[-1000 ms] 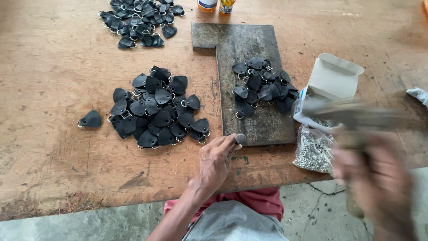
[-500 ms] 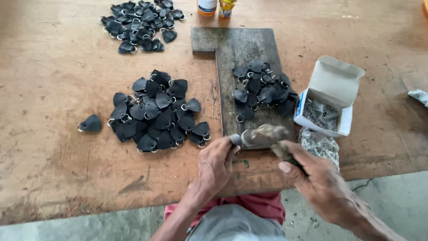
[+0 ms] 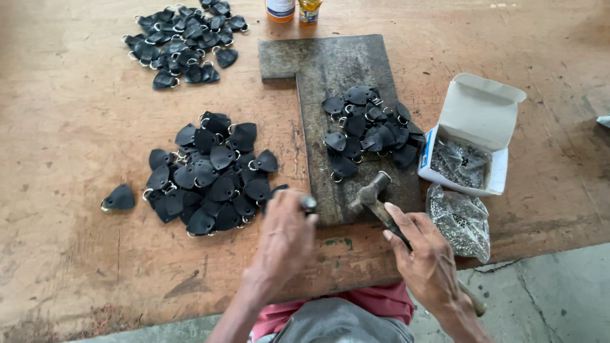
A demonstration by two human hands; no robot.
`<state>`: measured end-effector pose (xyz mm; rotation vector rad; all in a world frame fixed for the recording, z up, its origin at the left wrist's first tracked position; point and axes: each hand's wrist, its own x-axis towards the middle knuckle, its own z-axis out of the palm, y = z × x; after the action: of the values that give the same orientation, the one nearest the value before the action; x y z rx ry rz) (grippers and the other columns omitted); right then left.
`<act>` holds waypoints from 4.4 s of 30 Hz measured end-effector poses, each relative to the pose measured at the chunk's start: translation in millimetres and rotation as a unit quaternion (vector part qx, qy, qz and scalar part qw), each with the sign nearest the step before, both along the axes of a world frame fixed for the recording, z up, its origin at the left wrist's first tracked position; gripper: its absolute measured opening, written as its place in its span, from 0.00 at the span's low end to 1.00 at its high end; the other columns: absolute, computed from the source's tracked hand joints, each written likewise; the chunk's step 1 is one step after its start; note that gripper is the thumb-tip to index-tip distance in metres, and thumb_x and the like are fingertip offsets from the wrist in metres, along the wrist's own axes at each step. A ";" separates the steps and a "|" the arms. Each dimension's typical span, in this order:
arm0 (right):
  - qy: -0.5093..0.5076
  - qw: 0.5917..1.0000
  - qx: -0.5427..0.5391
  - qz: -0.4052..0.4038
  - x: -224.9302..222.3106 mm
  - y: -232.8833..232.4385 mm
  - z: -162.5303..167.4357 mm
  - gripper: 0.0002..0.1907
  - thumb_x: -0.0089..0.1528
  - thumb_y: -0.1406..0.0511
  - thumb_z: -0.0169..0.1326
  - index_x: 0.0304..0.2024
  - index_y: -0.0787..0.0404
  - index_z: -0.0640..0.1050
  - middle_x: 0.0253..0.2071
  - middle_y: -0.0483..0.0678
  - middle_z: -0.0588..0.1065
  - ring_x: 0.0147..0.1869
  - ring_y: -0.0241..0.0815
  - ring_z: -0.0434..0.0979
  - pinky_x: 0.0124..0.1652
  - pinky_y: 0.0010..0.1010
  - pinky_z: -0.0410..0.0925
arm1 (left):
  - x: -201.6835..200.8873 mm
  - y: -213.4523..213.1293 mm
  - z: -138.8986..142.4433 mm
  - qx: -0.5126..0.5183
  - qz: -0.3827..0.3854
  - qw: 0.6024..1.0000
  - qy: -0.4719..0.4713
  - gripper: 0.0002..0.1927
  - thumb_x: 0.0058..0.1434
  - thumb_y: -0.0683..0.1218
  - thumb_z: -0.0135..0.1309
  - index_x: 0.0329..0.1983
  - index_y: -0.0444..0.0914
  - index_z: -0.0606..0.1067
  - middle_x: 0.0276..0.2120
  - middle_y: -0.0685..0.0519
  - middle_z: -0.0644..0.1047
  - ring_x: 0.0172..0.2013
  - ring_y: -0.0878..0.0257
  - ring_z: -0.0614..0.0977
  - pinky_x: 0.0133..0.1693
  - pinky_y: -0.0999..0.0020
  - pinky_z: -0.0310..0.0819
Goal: The person attaches metal split rings to black leather pick-shaped keychain blanks. They take a leather piece, thread a split ring through its hole, place it on a metal block, and use a hammer and punch to set the ring, adding finished keychains to a pile.
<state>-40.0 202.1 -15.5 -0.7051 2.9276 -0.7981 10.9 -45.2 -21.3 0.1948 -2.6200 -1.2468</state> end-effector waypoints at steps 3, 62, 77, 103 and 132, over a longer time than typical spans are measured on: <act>0.032 0.999 -0.037 0.013 -5.2 -6.3 -6.3 0.27 0.59 0.65 0.60 0.63 0.55 0.75 0.45 0.54 0.74 0.41 0.45 0.78 0.39 0.33 0.76 | -4.0 -15.6 0.3 -0.073 0.031 0.995 0.059 0.10 0.57 0.34 0.54 0.41 0.32 0.68 0.45 0.40 0.71 0.48 0.45 0.73 0.52 0.53 0.67; 0.045 0.996 0.054 -0.050 -46.3 106.7 -1.2 0.10 0.55 0.70 0.63 0.40 0.63 0.85 0.38 0.52 0.80 0.39 0.46 0.80 0.37 0.34 0.74 | -51.0 107.3 0.4 0.225 -0.201 0.952 0.049 0.17 0.53 0.30 0.58 0.45 0.36 0.79 0.45 0.49 0.83 0.45 0.57 0.87 0.45 0.68 0.83; 0.018 0.997 -0.035 -0.063 -47.1 121.4 -3.6 0.10 0.58 0.72 0.61 0.43 0.61 0.83 0.42 0.50 0.82 0.45 0.42 0.82 0.43 0.31 0.76 | -48.1 106.9 -6.6 0.164 -0.234 0.957 0.045 0.27 0.42 0.28 0.50 0.45 0.39 0.81 0.48 0.50 0.83 0.44 0.58 0.89 0.40 0.69 0.85; -0.078 0.949 -0.303 0.025 -38.1 79.9 10.3 0.07 0.58 0.75 0.60 0.38 0.63 0.82 0.36 0.45 0.81 0.39 0.35 0.82 0.39 0.24 0.76 | -57.2 120.6 7.3 0.157 -0.240 0.942 0.174 0.20 0.52 0.40 0.68 0.48 0.39 0.80 0.44 0.50 0.81 0.39 0.59 0.87 0.39 0.67 0.82; 0.023 0.991 0.128 -0.018 -165.9 105.6 -29.2 0.06 0.59 0.68 0.63 0.38 0.60 0.85 0.35 0.47 0.78 0.39 0.41 0.76 0.39 0.33 0.73 | -91.0 128.8 7.2 0.162 -0.140 0.976 -0.050 0.11 0.61 0.40 0.61 0.46 0.33 0.78 0.30 0.49 0.82 0.24 0.63 0.83 0.25 0.68 0.73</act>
<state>-205.8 307.7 -44.7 -0.6577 3.0127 -0.4019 -80.2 83.6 -14.2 -0.0631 -2.5760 -1.8033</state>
